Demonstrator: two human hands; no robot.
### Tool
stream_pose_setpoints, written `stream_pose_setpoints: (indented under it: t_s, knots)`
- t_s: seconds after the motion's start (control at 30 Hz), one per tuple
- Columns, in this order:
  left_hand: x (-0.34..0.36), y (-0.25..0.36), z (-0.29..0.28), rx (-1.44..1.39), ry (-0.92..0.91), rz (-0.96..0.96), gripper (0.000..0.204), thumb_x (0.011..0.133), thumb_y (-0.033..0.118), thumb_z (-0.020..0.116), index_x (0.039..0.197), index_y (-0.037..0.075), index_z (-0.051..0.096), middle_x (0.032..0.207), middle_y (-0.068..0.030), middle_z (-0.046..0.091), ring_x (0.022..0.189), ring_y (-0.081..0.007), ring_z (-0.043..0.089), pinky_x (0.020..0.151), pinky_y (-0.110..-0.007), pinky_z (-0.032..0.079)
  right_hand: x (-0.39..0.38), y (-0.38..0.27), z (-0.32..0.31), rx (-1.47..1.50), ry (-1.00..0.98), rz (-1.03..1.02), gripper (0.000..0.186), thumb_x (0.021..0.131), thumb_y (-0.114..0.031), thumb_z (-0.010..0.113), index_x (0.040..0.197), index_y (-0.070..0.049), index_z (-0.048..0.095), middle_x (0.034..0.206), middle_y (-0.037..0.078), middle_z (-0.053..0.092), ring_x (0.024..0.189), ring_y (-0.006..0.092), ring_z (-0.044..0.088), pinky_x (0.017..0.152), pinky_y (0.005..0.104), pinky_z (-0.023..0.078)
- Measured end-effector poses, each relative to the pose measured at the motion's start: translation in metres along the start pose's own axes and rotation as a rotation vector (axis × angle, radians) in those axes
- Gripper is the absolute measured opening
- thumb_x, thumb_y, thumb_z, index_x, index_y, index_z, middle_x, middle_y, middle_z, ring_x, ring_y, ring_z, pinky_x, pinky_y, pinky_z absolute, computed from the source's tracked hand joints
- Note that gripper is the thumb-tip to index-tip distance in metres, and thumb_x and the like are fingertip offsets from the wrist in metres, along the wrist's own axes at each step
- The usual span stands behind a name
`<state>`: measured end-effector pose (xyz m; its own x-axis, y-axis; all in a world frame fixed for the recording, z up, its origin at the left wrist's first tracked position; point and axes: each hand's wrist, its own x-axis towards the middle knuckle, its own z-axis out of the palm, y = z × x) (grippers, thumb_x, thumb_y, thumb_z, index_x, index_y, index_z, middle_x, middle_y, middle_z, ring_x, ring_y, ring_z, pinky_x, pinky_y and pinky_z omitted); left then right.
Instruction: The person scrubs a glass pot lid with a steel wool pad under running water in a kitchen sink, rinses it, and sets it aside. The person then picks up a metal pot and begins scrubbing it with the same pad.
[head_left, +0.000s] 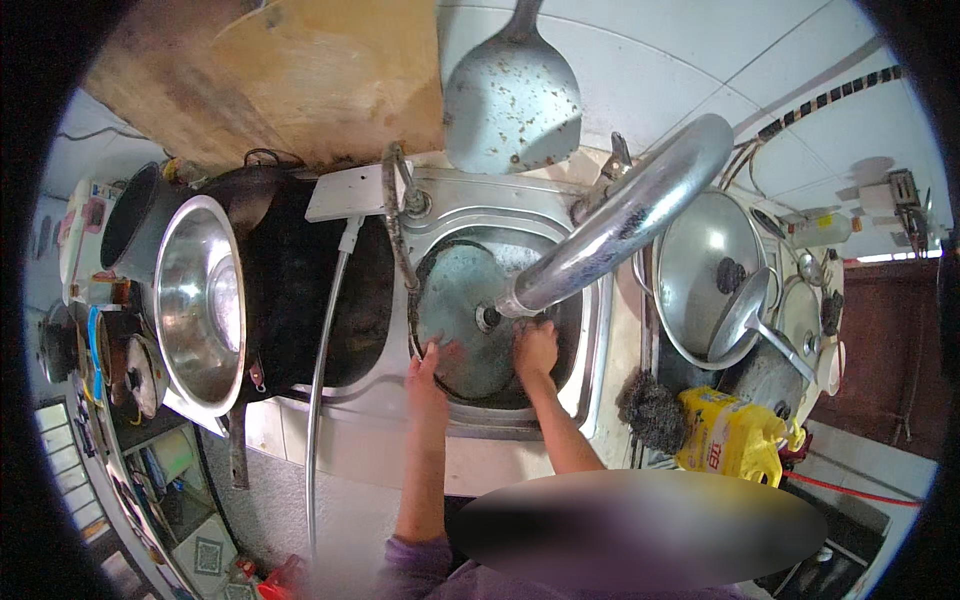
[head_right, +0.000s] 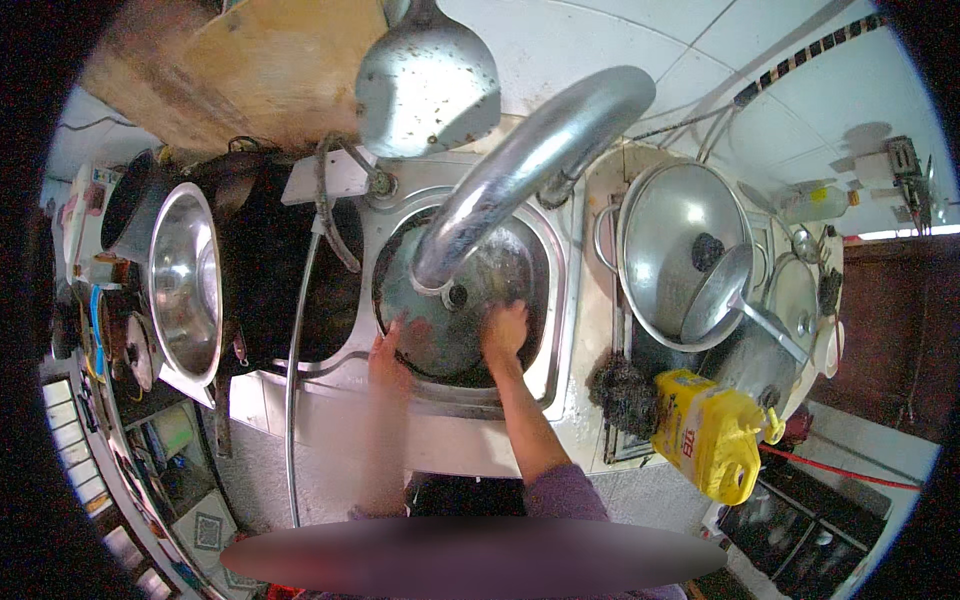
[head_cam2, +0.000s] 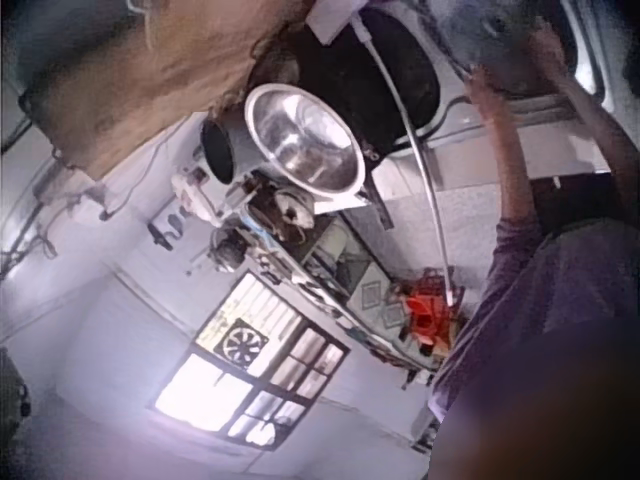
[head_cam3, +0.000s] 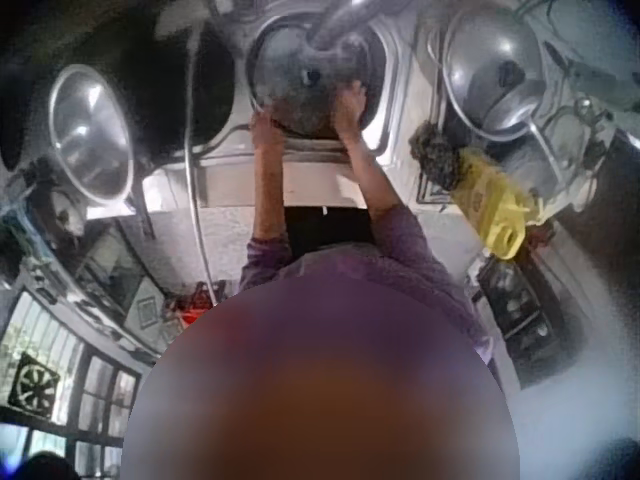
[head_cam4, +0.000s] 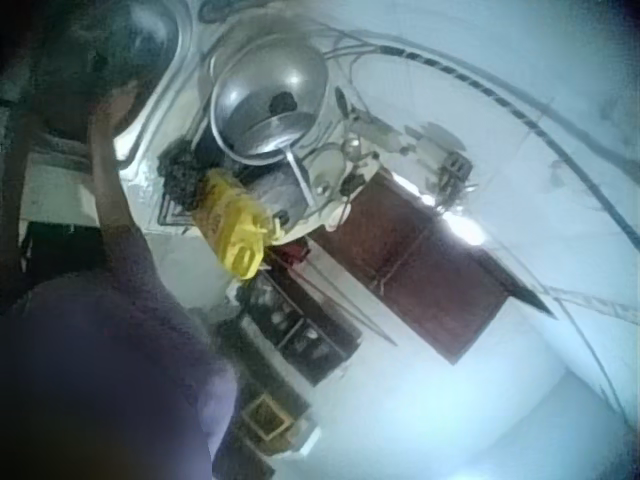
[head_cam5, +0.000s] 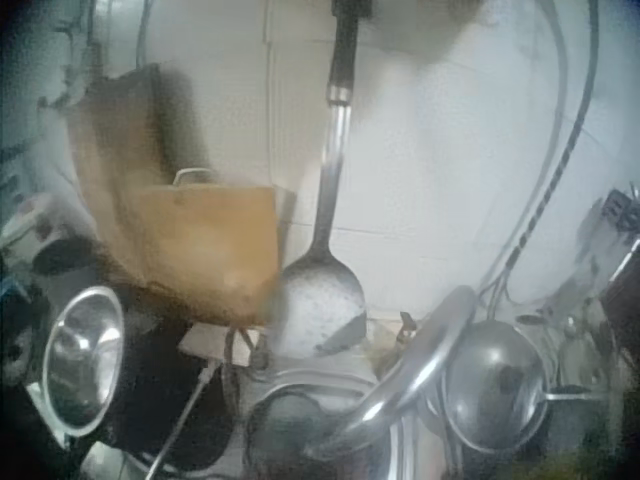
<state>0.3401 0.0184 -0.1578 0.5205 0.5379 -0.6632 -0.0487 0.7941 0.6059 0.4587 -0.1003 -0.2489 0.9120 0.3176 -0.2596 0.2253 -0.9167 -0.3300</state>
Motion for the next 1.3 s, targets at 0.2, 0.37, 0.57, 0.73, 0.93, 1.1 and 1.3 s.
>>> stream_pose_setpoints:
  t_s: [0.2, 0.37, 0.57, 0.73, 0.93, 1.1, 1.3]
  knots:
    - [0.004, 0.001, -0.009, 0.037, -0.036, -0.082, 0.040, 0.087, 0.028, 0.049, 0.116, 0.001, 0.049, 0.104, -0.0120, 0.058, 0.097, -0.0226, 0.055, 0.085, -0.036, 0.042, -0.016, -0.043, -0.023, 0.361, 0.045, 0.023, 0.026, 0.080, -0.025, 0.054, 0.082, 0.002, 0.057, 0.073, 0.019, 0.059, 0.074, 0.0367, 0.057, 0.066, 0.0467, 0.043]
    - [0.009, 0.006, -0.007, 0.074, -0.057, -0.164, 0.044, 0.086, 0.032, 0.050, 0.118, 0.001, 0.048, 0.111, -0.0124, 0.053, 0.100, -0.0241, 0.053, 0.088, -0.036, 0.040, -0.093, -0.084, -0.019, 0.526, 0.038, -0.121, 0.024, 0.081, -0.019, 0.051, 0.099, -0.004, 0.056, 0.097, 0.021, 0.053, 0.088, 0.0350, 0.052, 0.070, 0.0458, 0.042]
    - [0.012, 0.015, 0.012, 0.147, -0.107, -0.255, 0.045, 0.085, 0.035, 0.052, 0.118, 0.004, 0.048, 0.108, -0.0119, 0.055, 0.103, -0.0233, 0.051, 0.087, -0.035, 0.041, -0.019, -0.014, 0.021, 0.215, 0.010, 0.283, 0.019, 0.078, -0.014, 0.052, 0.092, -0.003, 0.059, 0.081, 0.022, 0.061, 0.077, 0.0383, 0.058, 0.065, 0.0445, 0.047]
    - [0.029, 0.012, -0.003, 0.188, -0.224, -0.321, 0.046, 0.087, 0.039, 0.047, 0.118, 0.005, 0.048, 0.113, -0.0122, 0.054, 0.109, -0.0229, 0.048, 0.088, -0.034, 0.038, -0.104, -0.116, -0.032, 0.588, 0.189, 0.105, 0.029, 0.083, -0.021, 0.049, 0.107, -0.005, 0.050, 0.097, 0.028, 0.047, 0.082, 0.0442, 0.052, 0.074, 0.0463, 0.043]
    - [0.025, 0.031, -0.001, 0.320, -0.302, -0.466, 0.053, 0.085, 0.044, 0.048, 0.125, 0.011, 0.042, 0.122, -0.0124, 0.049, 0.112, -0.0225, 0.046, 0.091, -0.038, 0.035, -0.064, -0.065, -0.009, 0.253, 0.055, 0.458, 0.023, 0.083, -0.013, 0.044, 0.098, 0.003, 0.051, 0.096, 0.025, 0.047, 0.075, 0.0414, 0.055, 0.068, 0.0467, 0.047]
    - [0.027, 0.029, 0.002, 0.269, -0.299, -0.507, 0.056, 0.084, 0.044, 0.048, 0.127, 0.010, 0.040, 0.124, -0.0117, 0.047, 0.116, -0.0228, 0.043, 0.094, -0.037, 0.031, -0.113, -0.110, -0.037, 0.345, 0.281, 0.213, 0.022, 0.080, -0.008, 0.046, 0.099, 0.002, 0.051, 0.089, 0.025, 0.050, 0.081, 0.0411, 0.054, 0.067, 0.0467, 0.046]
    - [0.028, 0.040, 0.006, 0.295, -0.325, -0.479, 0.056, 0.085, 0.043, 0.049, 0.129, 0.010, 0.036, 0.122, -0.0158, 0.046, 0.113, -0.0276, 0.044, 0.088, -0.042, 0.040, -0.052, -0.035, 0.010, 0.171, 0.035, 0.308, 0.024, 0.072, -0.006, 0.052, 0.094, 0.002, 0.054, 0.092, 0.027, 0.048, 0.073, 0.0406, 0.056, 0.062, 0.0456, 0.048]
